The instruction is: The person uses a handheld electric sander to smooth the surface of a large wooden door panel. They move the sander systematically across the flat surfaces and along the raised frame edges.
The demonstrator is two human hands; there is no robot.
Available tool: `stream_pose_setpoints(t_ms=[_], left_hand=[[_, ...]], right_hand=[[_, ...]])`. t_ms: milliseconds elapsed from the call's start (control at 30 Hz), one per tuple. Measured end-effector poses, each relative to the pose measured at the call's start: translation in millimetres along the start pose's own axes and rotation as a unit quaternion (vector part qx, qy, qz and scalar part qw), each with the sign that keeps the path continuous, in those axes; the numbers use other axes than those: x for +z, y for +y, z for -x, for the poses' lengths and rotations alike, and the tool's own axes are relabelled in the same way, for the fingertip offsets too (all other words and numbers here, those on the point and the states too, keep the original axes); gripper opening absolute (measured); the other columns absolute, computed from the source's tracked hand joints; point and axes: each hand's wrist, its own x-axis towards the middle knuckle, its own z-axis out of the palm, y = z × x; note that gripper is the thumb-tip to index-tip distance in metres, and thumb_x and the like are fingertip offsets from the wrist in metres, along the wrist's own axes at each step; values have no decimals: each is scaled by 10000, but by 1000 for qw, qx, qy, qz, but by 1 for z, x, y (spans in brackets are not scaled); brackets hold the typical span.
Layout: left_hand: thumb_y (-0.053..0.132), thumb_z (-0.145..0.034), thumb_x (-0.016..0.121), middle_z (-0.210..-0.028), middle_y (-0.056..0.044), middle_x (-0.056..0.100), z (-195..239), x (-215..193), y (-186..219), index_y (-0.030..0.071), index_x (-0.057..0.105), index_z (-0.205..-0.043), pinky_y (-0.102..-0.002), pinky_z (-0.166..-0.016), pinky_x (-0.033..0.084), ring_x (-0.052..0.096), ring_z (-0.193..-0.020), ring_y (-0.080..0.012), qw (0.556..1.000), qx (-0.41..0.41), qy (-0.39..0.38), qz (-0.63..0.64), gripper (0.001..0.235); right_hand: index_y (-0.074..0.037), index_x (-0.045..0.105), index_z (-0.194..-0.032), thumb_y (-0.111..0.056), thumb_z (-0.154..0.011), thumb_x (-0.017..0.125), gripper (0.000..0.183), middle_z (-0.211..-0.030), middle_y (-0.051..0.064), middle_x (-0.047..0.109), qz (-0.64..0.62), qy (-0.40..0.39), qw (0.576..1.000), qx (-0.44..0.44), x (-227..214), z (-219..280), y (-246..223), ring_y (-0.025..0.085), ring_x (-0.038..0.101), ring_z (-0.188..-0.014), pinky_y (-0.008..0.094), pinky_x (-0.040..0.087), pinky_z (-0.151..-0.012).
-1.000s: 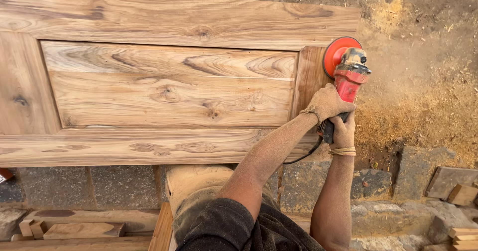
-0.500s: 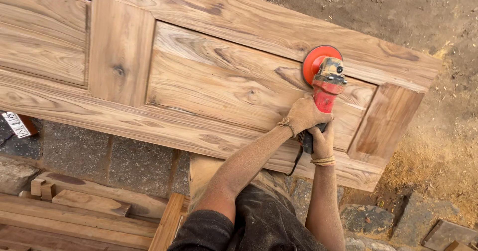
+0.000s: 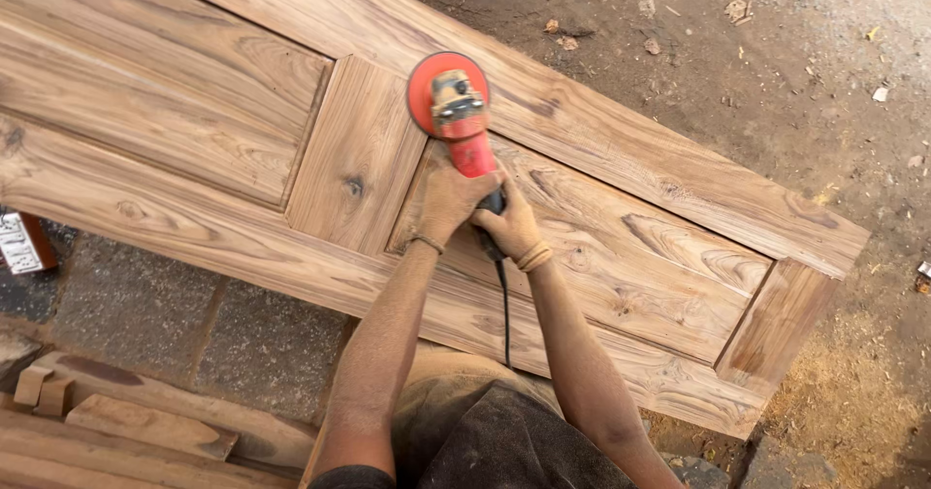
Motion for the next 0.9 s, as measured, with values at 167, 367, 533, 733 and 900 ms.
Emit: stream_pose_setpoints(t_ms=[167,367,533,733,900], left_hand=[[525,-679,868,-907,-173,770,-22,-50,-8,-8,689,-1048,-368,-707,596,775,-852,-234,997,-46,4,55,672],[450,-715,867,-917,-127,780,-1,-10,20,-2,737,-1035,-339,-733,592,765,-853,-170,995,-49,-36,85,569],[472,-701,861,-1028,-161,755,43,79,50,-17,645,-1148,-357,-781,607,760,-938,-232,993,8,-81,88,697],[592,-703,835,-1067,-203,762,92,202,67,-3,678,-1182,-397,-833,601,766,-1005,-316,983,30,-180,24,780],[643,-639,852,-1044,-270,732,138,304,80,-63,596,-1190,-422,-828,607,742,-1006,-379,973,39,-225,-28,931]], right_hand=[[-141,380,-1598,-317,-718,811,996,-1258,232,694,57,-48,997,-1,38,-42,-18,348,696,-1135,422,544,-973],[-166,381,-1578,-347,-707,820,991,-1184,228,726,51,-28,998,24,-7,-14,-6,358,732,-1077,422,570,-944],[-167,398,-1578,-317,-701,812,981,-1154,228,733,70,36,995,64,-86,50,24,341,737,-1042,409,578,-903],[-112,418,-1543,-236,-713,800,923,-1046,137,736,18,112,985,131,-180,122,61,212,711,-877,358,590,-787],[-7,531,-1382,-160,-767,795,686,-959,115,734,-10,169,975,146,-250,180,105,157,697,-815,312,585,-699]])
